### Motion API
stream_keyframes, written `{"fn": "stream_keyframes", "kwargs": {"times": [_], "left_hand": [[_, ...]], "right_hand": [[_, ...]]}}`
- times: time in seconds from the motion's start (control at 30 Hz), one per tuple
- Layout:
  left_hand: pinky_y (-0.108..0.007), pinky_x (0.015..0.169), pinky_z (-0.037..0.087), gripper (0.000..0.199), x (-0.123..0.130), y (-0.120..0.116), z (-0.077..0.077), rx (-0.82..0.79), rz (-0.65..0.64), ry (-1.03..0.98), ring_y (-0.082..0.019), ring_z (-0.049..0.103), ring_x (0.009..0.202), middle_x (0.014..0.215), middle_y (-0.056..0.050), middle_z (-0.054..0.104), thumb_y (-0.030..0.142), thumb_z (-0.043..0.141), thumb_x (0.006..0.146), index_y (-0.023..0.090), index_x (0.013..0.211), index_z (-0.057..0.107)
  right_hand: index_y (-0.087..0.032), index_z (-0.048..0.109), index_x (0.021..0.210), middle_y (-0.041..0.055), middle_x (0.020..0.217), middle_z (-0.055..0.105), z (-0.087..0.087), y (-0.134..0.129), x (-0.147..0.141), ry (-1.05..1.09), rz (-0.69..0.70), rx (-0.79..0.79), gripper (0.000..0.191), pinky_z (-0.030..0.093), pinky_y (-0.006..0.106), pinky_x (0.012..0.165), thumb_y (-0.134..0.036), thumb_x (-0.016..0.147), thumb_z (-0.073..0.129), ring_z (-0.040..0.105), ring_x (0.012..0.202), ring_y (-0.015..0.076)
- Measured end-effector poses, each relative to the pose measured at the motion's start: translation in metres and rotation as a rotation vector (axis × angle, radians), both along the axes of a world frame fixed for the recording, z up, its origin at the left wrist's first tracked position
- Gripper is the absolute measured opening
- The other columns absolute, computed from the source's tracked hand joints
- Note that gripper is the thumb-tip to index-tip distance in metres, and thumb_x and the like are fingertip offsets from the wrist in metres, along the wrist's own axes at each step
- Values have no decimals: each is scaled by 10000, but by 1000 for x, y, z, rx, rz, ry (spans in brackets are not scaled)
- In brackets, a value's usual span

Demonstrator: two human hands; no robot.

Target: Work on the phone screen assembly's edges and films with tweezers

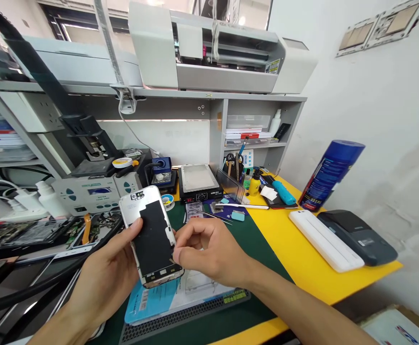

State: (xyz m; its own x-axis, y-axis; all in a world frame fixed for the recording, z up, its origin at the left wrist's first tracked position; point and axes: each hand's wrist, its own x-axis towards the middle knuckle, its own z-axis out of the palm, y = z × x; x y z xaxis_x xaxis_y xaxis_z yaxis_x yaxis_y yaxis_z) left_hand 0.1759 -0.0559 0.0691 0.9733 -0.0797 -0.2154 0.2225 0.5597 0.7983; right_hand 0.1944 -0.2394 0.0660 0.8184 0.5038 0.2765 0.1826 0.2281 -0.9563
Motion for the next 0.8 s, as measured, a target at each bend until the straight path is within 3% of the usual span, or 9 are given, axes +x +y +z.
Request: {"fn": "stream_keyframes", "kwargs": {"times": [0.13,0.3,0.4,0.53,0.67,0.8], "left_hand": [[-298,631,498,283,-4,-5,-3,226,2,-135,-235,646,704,701,-40,720,447,682,783,177,801,767],[-276,585,433,303,-12,-12,-5,584,140,-376,-181,532,598,591,-6,619,435,604,836,192,692,714],[-267,620,426,282,-14,-15,-6,658,206,-496,-159,473,594,600,11,573,377,567,858,200,652,646],[-247,577,393,276,-15,-14,-7,734,203,-537,-135,414,563,619,18,537,329,537,875,202,638,596],[-228,591,400,353,-15,-16,-7,746,243,-587,-131,410,554,528,48,352,268,525,871,213,530,449],[-214,587,395,271,-16,-18,-5,786,254,-601,-136,488,616,604,36,464,247,502,870,213,602,526]], "right_hand": [[-169,616,716,-16,659,567,-1,0,1,7,-118,-28,72,400,241,551,-180,769,665,493,597,109],[-165,669,802,-5,697,637,-3,3,1,-15,-291,-86,25,442,225,591,-177,796,690,562,636,108],[-161,680,799,-4,709,652,-5,4,2,9,-309,-110,48,446,217,600,-194,787,713,569,644,102],[-165,679,781,-19,680,628,-7,4,6,58,-277,-117,79,432,210,574,-231,785,722,546,612,91],[-177,660,788,-42,676,595,-7,4,5,68,-282,-99,70,412,194,589,-226,802,708,516,621,74],[-178,647,793,-49,686,581,-5,5,2,51,-282,-94,83,394,188,604,-237,818,699,495,642,71]]}}
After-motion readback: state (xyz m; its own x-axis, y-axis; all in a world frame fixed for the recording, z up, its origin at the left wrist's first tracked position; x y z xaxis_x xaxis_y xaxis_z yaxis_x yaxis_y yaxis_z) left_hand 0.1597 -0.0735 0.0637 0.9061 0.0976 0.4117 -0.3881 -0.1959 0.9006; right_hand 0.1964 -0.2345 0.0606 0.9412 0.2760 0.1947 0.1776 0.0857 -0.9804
